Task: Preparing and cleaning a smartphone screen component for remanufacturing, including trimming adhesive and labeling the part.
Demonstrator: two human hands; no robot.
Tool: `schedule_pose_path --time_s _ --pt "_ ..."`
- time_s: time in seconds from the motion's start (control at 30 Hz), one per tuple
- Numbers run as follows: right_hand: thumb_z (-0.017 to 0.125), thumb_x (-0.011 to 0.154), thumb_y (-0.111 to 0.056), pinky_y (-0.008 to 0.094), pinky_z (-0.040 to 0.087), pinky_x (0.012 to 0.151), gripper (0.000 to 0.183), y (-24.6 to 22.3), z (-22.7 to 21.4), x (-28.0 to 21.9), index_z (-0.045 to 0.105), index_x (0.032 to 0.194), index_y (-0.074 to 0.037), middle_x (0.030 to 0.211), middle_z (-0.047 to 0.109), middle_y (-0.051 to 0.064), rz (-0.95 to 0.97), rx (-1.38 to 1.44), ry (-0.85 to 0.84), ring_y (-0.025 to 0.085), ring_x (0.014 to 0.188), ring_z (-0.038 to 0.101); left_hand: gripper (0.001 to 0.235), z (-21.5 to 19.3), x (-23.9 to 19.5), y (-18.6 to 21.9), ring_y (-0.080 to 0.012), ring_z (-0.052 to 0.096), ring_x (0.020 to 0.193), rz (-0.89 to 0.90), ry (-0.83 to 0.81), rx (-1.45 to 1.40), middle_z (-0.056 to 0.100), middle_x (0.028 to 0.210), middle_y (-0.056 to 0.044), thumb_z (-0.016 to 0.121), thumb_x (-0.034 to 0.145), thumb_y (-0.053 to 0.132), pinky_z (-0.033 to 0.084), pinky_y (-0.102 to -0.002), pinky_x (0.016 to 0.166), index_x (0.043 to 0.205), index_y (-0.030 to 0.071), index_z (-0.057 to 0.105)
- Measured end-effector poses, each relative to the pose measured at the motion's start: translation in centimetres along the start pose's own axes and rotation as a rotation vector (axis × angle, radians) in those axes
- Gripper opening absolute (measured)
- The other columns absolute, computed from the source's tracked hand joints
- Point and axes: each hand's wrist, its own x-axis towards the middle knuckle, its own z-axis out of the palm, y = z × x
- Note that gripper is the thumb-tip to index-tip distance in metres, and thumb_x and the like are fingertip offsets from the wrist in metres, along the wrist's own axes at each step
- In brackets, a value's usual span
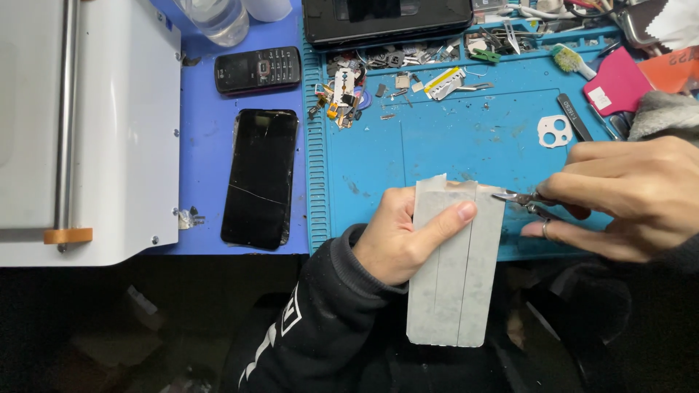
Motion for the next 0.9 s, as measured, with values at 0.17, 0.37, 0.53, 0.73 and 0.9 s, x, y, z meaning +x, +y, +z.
schedule_pose_path --time_s 0.17,0.37,0.53,0.73,0.9 --pt "0.087 0.064 -0.034 0.033 0.053 0.047 0.036 -0.9 -1.1 0.5 0.074 0.091 -0.013 0.062 0.067 -0.002 -0.14 -0.055 -0.023 0.015 0.058 0.067 0.03 0.1 0.1 -0.1 -0.0134 0.07 0.1 -0.001 -0.014 0.008 0.074 0.113 -0.009 0.062 0.109 0.018 0.058 -0.029 0.089 0.128 -0.004 0.068" --pt "0.094 0.059 -0.048 0.037 0.047 0.043 0.047 0.3 -1.0 0.6 0.074 0.086 -0.014 0.059 0.064 0.0 -0.08 -0.133 0.006 0.02 0.054 0.062 0.029 0.2 0.0 0.0 -0.0129 0.07 0.102 0.06 -0.031 0.054 0.074 0.115 -0.009 0.064 0.107 0.017 0.058 -0.029 0.091 0.128 -0.004 0.067" --pt "0.095 0.052 -0.052 0.039 0.049 0.045 0.054 -0.5 -1.4 0.4 0.076 0.085 -0.013 0.057 0.063 0.001 0.004 -0.134 -0.013 0.02 0.056 0.064 0.028 0.0 0.1 0.0 -0.0133 0.071 0.098 0.021 -0.001 0.078 0.076 0.11 -0.009 0.065 0.107 0.017 0.058 -0.029 0.087 0.124 -0.004 0.07" --pt "0.093 0.054 -0.057 0.038 0.052 0.044 0.056 -1.8 -1.1 1.1 0.076 0.087 -0.016 0.06 0.064 -0.001 0.117 -0.097 -0.125 0.018 0.058 0.066 0.028 0.2 0.2 0.2 -0.0133 0.071 0.1 0.025 0.015 0.065 0.075 0.112 -0.009 0.063 0.107 0.017 0.059 -0.03 0.089 0.124 -0.004 0.069" --pt "0.092 0.057 -0.058 0.038 0.051 0.043 0.056 -2.5 -1.2 1.6 0.076 0.088 -0.014 0.062 0.064 0.0 0.049 -0.052 -0.064 0.02 0.055 0.065 0.028 0.3 0.2 0.3 -0.0134 0.07 0.103 0.04 0.001 0.065 0.075 0.115 -0.01 0.063 0.107 0.016 0.058 -0.03 0.092 0.126 -0.004 0.069"
